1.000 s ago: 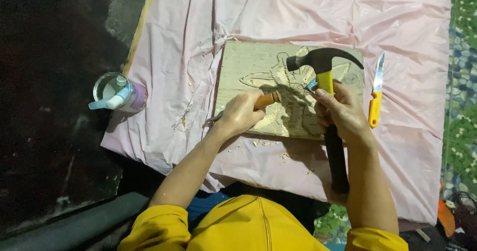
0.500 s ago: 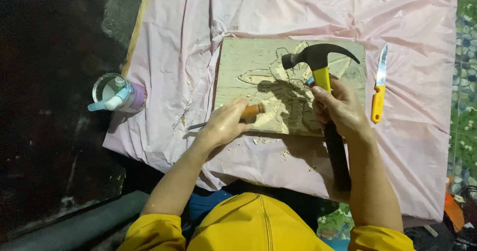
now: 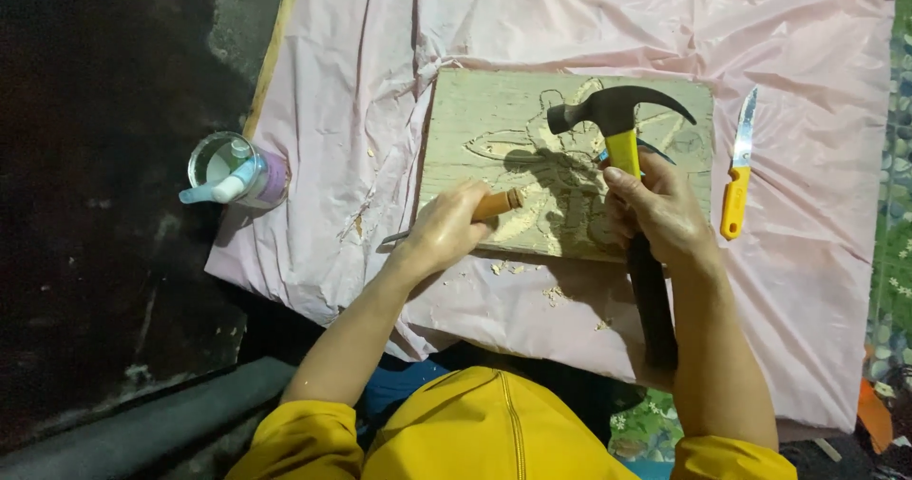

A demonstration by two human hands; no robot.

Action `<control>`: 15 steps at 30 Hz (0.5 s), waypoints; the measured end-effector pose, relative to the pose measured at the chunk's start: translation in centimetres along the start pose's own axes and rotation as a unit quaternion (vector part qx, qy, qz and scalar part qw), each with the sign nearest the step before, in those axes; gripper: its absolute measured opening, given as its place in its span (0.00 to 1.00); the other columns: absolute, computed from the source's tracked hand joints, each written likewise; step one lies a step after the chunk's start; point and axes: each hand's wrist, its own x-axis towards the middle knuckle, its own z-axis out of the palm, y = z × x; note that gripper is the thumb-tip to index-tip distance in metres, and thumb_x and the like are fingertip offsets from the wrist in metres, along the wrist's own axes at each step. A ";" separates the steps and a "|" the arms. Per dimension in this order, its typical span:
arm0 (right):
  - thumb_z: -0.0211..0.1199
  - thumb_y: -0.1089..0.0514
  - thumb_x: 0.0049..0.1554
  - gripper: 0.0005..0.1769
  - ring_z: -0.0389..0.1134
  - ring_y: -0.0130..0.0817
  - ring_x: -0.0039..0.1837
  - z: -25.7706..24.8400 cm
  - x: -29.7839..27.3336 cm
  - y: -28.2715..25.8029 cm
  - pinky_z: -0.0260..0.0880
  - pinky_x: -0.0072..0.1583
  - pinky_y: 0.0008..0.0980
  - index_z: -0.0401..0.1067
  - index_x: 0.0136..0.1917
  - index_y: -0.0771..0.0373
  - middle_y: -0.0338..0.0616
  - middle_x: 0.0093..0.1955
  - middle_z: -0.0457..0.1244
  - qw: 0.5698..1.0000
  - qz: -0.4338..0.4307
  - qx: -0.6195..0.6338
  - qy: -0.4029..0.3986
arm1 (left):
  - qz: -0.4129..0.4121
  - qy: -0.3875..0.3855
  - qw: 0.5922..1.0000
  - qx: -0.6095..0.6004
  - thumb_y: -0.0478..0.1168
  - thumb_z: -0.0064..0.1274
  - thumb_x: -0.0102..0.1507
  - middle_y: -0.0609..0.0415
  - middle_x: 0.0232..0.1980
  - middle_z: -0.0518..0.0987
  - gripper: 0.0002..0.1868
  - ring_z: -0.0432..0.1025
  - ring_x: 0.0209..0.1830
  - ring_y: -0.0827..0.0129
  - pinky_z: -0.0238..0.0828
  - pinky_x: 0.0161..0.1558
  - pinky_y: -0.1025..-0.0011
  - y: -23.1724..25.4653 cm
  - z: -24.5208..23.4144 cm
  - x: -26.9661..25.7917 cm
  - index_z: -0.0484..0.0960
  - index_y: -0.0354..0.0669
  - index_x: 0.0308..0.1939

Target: Carving a floral design into a wooden block using a hammer and chisel

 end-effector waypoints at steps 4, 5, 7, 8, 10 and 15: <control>0.60 0.54 0.66 0.16 0.55 0.34 0.24 0.4 -0.5 -0.9 0.58 0.26 0.38 0.64 0.60 0.68 0.45 0.29 0.52 1.000 0.003 0.000 0.001 | -0.039 0.036 0.998 -0.035 0.42 0.59 0.61 0.47 0.47 0.82 0.16 0.77 0.54 0.47 0.74 0.53 0.51 2.6 -3.6 -1.3 0.77 0.48 0.52; 0.60 0.54 0.66 0.16 0.54 0.34 0.23 0.2 -0.3 -0.5 0.58 0.26 0.38 0.64 0.59 0.69 0.45 0.29 0.52 1.000 -0.002 -0.001 0.002 | -0.009 0.061 0.993 -0.103 0.45 0.58 0.63 0.43 0.48 0.81 0.17 0.77 0.54 0.44 0.72 0.52 0.50 2.7 -4.0 -1.4 0.76 0.46 0.53; 0.60 0.55 0.66 0.15 0.54 0.34 0.23 0.2 -0.2 -0.4 0.59 0.26 0.38 0.64 0.58 0.69 0.45 0.28 0.52 1.000 -0.006 -0.005 0.000 | 0.019 0.088 0.981 -0.172 0.48 0.57 0.64 0.39 0.48 0.80 0.18 0.76 0.54 0.41 0.71 0.52 0.50 3.8 -5.1 -1.6 0.75 0.44 0.53; 0.60 0.54 0.66 0.16 0.55 0.34 0.24 0.3 -0.3 -0.6 0.59 0.26 0.38 0.65 0.59 0.68 0.44 0.29 0.52 1.000 -0.003 -0.003 -0.005 | 0.055 0.082 0.970 -0.223 0.50 0.54 0.66 0.42 0.48 0.80 0.17 0.75 0.53 0.50 0.72 0.52 0.53 4.8 -5.9 -1.5 0.76 0.46 0.53; 0.60 0.53 0.66 0.16 0.55 0.33 0.24 0.5 -0.5 -1.0 0.60 0.26 0.37 0.65 0.60 0.68 0.43 0.30 0.52 1.000 -0.001 -0.004 -0.012 | 0.092 0.080 0.954 -0.274 0.52 0.51 0.68 0.45 0.47 0.80 0.16 0.75 0.51 0.59 0.72 0.52 0.56 6.1 -6.3 -1.2 0.77 0.48 0.53; 0.60 0.55 0.67 0.16 0.53 0.28 0.27 0.1 -0.5 -1.5 0.59 0.27 0.34 0.65 0.62 0.68 0.41 0.33 0.54 1.000 -0.013 -0.005 0.028 | 0.185 0.016 0.931 -0.313 0.52 0.47 0.71 0.51 0.53 0.81 0.19 0.78 0.51 0.59 0.76 0.56 0.58 11.1 -6.1 -2.7 0.76 0.49 0.62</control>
